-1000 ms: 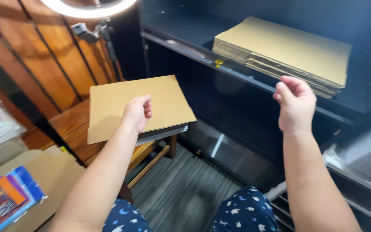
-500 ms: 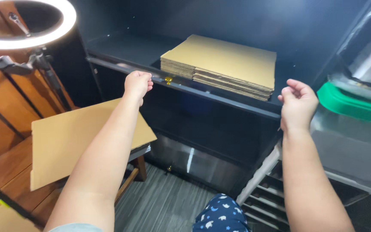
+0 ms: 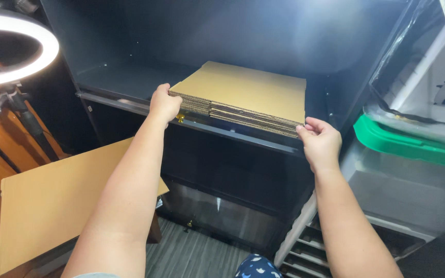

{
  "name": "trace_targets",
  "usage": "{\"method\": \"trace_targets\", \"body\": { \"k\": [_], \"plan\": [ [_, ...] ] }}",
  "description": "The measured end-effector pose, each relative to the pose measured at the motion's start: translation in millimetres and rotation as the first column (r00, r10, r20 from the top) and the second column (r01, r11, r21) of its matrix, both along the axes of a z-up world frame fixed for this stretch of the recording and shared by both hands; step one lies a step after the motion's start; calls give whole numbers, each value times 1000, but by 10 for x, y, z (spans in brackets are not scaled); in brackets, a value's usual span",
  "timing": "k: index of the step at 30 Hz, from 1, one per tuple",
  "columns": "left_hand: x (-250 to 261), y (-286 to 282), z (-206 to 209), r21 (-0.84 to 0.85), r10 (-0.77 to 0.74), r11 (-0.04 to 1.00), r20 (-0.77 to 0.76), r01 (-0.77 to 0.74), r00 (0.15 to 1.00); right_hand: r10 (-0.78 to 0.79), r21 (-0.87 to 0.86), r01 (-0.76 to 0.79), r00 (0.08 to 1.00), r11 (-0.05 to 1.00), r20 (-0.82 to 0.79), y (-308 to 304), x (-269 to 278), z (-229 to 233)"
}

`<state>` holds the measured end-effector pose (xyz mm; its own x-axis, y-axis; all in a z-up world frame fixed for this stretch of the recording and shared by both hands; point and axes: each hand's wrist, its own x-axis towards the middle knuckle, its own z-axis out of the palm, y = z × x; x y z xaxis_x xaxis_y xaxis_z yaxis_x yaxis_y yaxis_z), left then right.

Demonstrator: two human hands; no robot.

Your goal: The person repeatedly picks up stacks of flat cardboard sheets from a wooden stool and places them onto a black metal shelf. The action is repeated multiple times, moving the cardboard from the stool to the shelf.

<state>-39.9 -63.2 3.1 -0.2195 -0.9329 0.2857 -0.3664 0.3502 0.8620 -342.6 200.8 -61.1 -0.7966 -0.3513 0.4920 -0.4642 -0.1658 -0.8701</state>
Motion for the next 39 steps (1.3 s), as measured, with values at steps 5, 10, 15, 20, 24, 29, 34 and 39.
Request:
{"method": "trace_targets", "body": {
  "k": [5,10,15,20,24,29,34,39],
  "plan": [
    [-32,1,-1,0,9,1000,49,-9,999,15,3,-15,1000,1000,19,-5,34,3],
    [-32,-51,-60,-8,2,1000,-49,-2,999,48,15,-48,999,999,19,97,239,113],
    [-18,13,-6,-7,-12,1000,-66,12,998,55,16,-55,998,998,16,39,168,69],
    [4,-26,-43,30,-10,999,-144,15,990,69,-19,-68,997,998,42,73,192,75],
    [10,30,-53,76,3,997,-264,18,964,30,-7,-30,999,1000,17,101,192,59],
    [113,124,-98,125,20,992,-357,27,934,23,-25,-22,998,999,55,76,165,-31],
    [223,239,-91,212,-9,959,-642,189,767,216,-180,-159,906,971,363,153,336,48],
    [444,449,-72,233,0,940,-730,248,684,314,-293,-198,847,935,428,204,416,58]
  ]
}}
